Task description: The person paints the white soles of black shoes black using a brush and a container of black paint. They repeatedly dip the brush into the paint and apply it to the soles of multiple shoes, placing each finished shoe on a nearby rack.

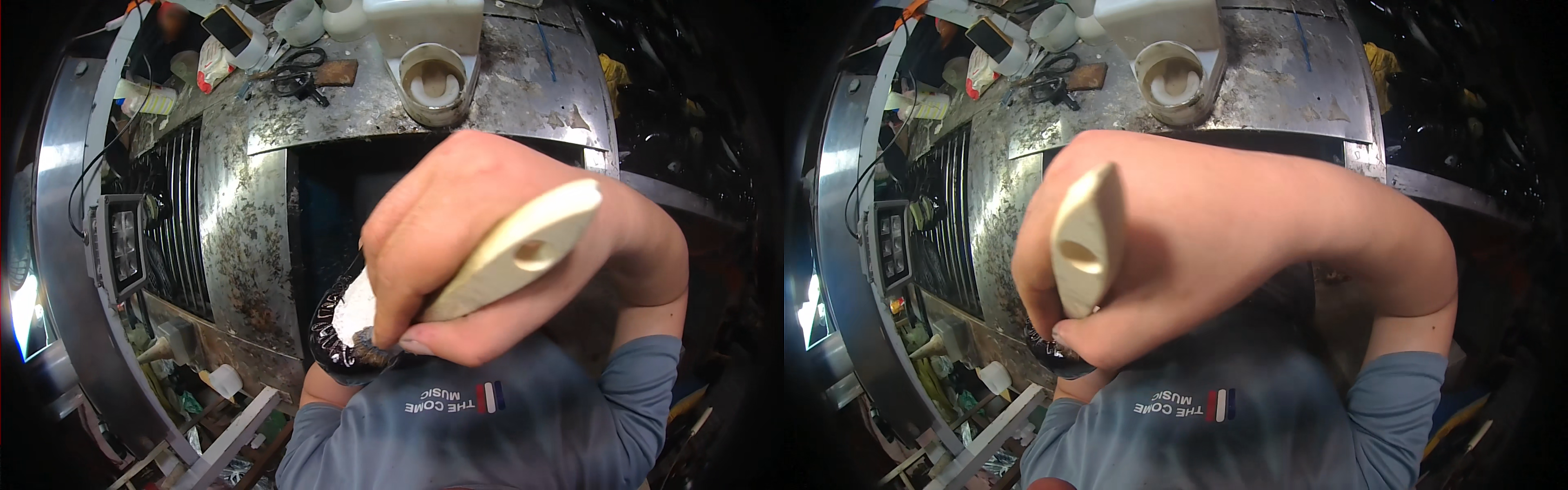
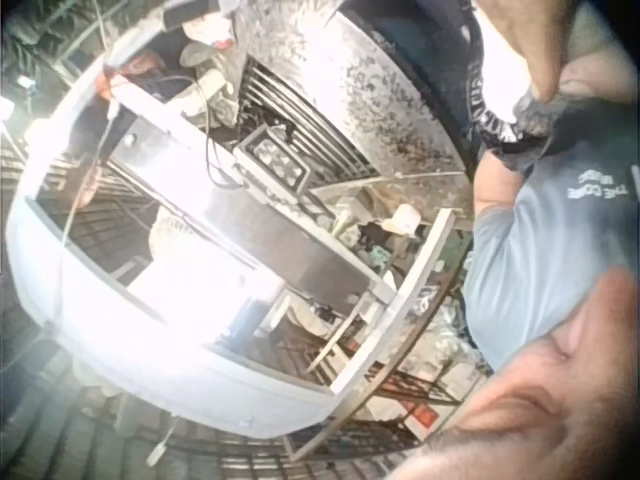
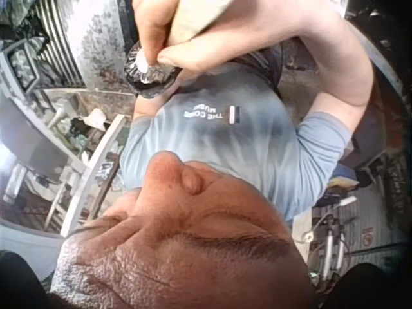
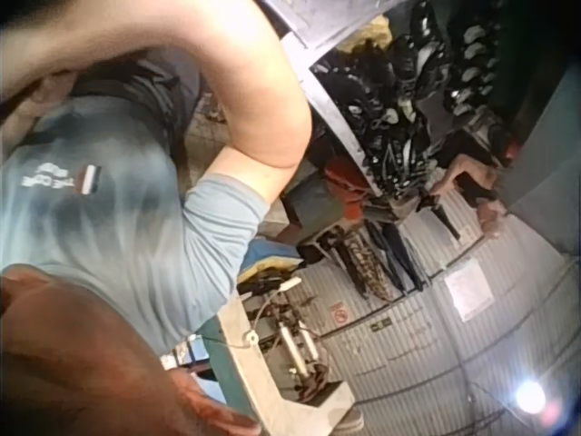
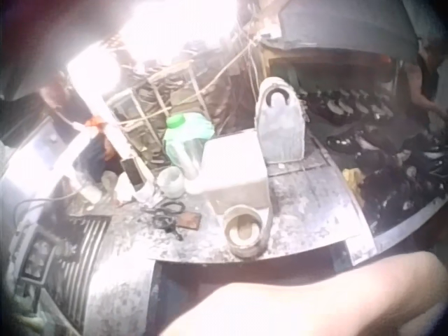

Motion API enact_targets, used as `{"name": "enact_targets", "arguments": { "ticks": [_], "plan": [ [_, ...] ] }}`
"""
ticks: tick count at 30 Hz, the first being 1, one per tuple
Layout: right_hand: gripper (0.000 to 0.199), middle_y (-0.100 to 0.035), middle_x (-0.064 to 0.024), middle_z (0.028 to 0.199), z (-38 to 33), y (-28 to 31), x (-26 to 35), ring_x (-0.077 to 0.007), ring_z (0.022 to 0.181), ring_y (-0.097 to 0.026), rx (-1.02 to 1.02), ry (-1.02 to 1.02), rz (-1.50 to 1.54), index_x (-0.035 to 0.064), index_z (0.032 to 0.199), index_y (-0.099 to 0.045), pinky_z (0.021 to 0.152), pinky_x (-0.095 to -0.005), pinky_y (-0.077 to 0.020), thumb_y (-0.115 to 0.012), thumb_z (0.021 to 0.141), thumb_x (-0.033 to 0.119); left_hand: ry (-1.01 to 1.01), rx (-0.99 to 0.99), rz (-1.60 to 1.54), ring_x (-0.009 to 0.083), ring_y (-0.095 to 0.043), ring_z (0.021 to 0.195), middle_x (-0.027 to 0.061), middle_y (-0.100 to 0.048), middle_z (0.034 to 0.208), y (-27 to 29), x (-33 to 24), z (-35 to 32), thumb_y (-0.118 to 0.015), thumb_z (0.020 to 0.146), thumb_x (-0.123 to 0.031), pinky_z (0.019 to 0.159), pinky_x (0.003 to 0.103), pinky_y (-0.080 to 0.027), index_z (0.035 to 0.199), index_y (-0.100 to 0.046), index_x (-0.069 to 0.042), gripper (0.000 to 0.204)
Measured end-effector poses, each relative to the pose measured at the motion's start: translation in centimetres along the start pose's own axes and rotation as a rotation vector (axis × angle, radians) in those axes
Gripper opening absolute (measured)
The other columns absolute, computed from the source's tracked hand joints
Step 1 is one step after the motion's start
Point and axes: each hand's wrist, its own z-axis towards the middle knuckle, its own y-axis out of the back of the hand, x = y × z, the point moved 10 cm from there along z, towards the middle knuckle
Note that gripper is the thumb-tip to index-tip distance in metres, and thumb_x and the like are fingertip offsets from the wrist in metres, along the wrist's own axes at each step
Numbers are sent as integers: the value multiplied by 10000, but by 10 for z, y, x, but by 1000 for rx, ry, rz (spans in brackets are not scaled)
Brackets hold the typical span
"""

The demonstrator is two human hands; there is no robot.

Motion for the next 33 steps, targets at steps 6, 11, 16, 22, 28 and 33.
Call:
{"name": "enact_targets", "arguments": {
  "ticks": [6, 11, 16, 22, 28, 33],
  "plan": [
    [107, -695, -101, 701, -2, -7, -26, -224, 592, -660, 102, -307, 159, -16, 862, -742, 532, -320, -526, -713, 780, 47, 36, -26, -6, 407, -712, 981, 300, -605, 1294, 5, 7, -3, -435, 985, -717, 747, 475, -658, 1552, -388, -90, 846],
    [114, -706, -101, 734, -6, -8, -35, -252, 642, -667, 111, -368, 195, 8, 856, -759, 554, -338, -521, -704, 756, 14, 79, -34, -25, 416, -715, 958, 307, -602, 1290, 7, 15, -1, -447, 978, -720, 727, 475, -661, 1556, -379, -93, 856],
    [128, -708, -98, 741, -4, -9, -37, -246, 642, -667, 152, -361, 165, 10, 863, -764, 557, -342, -522, -700, 752, 19, 107, -23, -56, 426, -717, 934, 314, -598, 1285, 8, 23, -2, -459, 971, -723, 706, 475, -663, 1561, -370, -96, 865],
    [99, -708, -118, 783, 0, -12, -36, -287, 661, -668, 266, -252, 97, -4, 895, -752, 572, -369, -534, -726, 809, 37, 128, 7, -110, 437, -720, 906, 323, -594, 1280, 10, 31, -5, -474, 963, -727, 682, 475, -666, 1566, -359, -99, 878],
    [92, -716, -124, 794, 10, -6, -17, -274, 695, -709, 369, 9, -73, -20, 911, -772, 605, -344, -585, -729, 859, 42, 229, 93, -223, 448, -723, 877, 331, -590, 1274, 2, 46, -3, -489, 955, -731, 657, 476, -669, 1571, -348, -102, 891],
    [92, -733, -108, 791, 14, -6, -12, -225, 662, -714, 396, -81, -227, 12, 876, -797, 583, -305, -577, -774, 804, 64, 250, 118, -316, 457, -726, 854, 338, -587, 1270, -15, 48, -10, -501, 949, -734, 637, 476, -671, 1576, -339, -105, 903]
  ]
}}
